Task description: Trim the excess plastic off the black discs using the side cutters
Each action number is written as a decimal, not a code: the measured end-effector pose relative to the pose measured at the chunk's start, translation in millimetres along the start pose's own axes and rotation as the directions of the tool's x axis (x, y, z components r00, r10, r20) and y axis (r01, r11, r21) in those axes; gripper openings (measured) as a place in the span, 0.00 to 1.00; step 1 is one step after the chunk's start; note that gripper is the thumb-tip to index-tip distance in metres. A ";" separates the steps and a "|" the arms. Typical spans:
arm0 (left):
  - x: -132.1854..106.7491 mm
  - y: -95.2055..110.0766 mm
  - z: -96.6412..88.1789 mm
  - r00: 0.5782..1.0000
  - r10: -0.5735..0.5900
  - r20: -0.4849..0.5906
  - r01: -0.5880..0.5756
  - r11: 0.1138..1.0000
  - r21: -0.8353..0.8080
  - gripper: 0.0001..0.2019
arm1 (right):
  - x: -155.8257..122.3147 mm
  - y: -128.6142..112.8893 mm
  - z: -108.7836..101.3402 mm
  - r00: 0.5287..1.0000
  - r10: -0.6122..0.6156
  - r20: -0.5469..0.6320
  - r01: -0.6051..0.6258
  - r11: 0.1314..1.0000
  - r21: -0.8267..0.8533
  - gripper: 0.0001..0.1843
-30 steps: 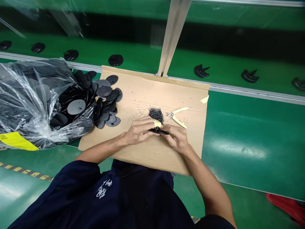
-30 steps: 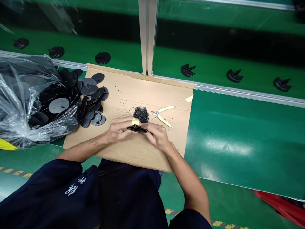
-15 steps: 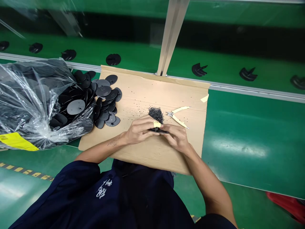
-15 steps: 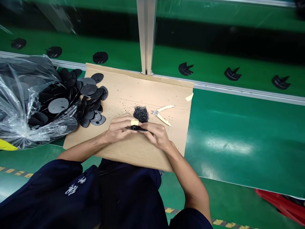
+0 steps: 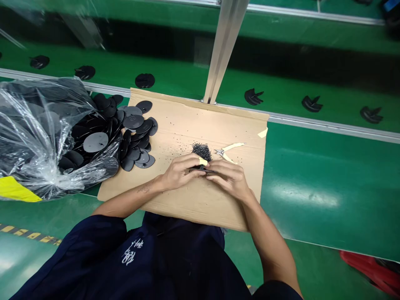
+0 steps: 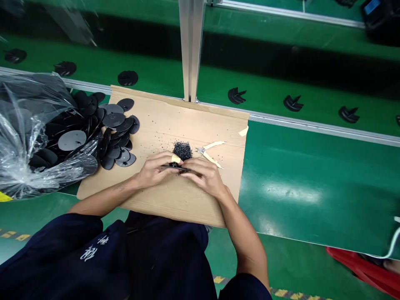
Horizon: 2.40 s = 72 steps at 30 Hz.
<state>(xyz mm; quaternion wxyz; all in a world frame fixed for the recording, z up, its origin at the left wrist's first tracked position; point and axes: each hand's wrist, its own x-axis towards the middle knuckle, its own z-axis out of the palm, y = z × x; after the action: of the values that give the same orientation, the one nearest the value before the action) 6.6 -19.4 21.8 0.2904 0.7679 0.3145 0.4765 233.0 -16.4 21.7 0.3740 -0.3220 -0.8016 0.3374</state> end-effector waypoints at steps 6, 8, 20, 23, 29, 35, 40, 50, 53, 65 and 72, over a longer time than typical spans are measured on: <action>2.5 -7.2 -6.9 0.983 -0.177 -0.036 0.180 0.979 0.097 0.11 | -2.8 27.4 -40.0 0.969 0.247 -0.018 -0.225 0.847 -0.482 0.43; 1.3 -9.2 -6.9 0.966 -0.260 -0.007 0.259 0.959 0.119 0.12 | -5.8 37.1 -43.2 0.953 0.303 -0.008 -0.258 0.799 -0.544 0.41; 2.2 -9.8 -3.6 0.995 -0.095 -0.016 0.095 0.995 0.041 0.10 | 0.2 11.4 -30.6 0.983 0.154 -0.104 -0.177 0.946 -0.270 0.21; 2.1 -9.9 -3.8 0.996 -0.083 -0.029 0.083 0.996 0.025 0.10 | 1.4 5.1 -24.5 0.994 0.088 -0.071 -0.100 0.977 -0.188 0.18; 1.7 -9.7 -3.3 0.997 -0.058 -0.052 0.057 0.998 -0.009 0.10 | 1.4 4.3 -19.7 0.997 -0.027 -0.076 0.011 0.980 -0.201 0.21; 0.8 -10.9 -2.5 0.999 -0.030 -0.044 0.030 0.999 -0.017 0.10 | -1.5 4.8 -20.0 0.994 -0.054 -0.097 0.033 0.977 -0.210 0.22; -1.0 -13.2 -1.4 0.998 -0.038 -0.046 0.036 0.998 -0.047 0.10 | -3.1 5.4 -20.0 0.993 -0.058 -0.105 0.032 0.973 -0.230 0.20; -2.8 -16.4 0.4 0.998 -0.033 -0.060 0.026 0.994 -0.106 0.10 | -2.4 3.7 -22.5 0.989 -0.105 -0.106 0.073 0.960 -0.270 0.20; -3.7 -18.1 1.4 0.997 -0.033 -0.070 0.024 0.993 -0.120 0.11 | -2.6 2.0 -24.6 0.990 -0.112 -0.089 0.078 0.943 -0.324 0.20; 1.7 -8.9 -3.2 0.999 -0.006 -0.047 0.003 0.998 -0.068 0.10 | -0.4 -1.2 -19.3 0.989 0.033 -0.141 -0.052 0.990 -0.135 0.15; -0.5 -11.4 -2.2 1.000 0.013 -0.005 -0.013 0.998 0.067 0.10 | 0.5 5.3 -18.7 0.990 -0.048 -0.133 0.015 0.971 -0.238 0.21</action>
<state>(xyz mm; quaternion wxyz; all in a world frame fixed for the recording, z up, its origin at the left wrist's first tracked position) 2.0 -12.2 13.8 0.2606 0.7779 0.3260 0.4697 249.4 -7.4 26.9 0.3930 -0.3739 -0.8132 0.2106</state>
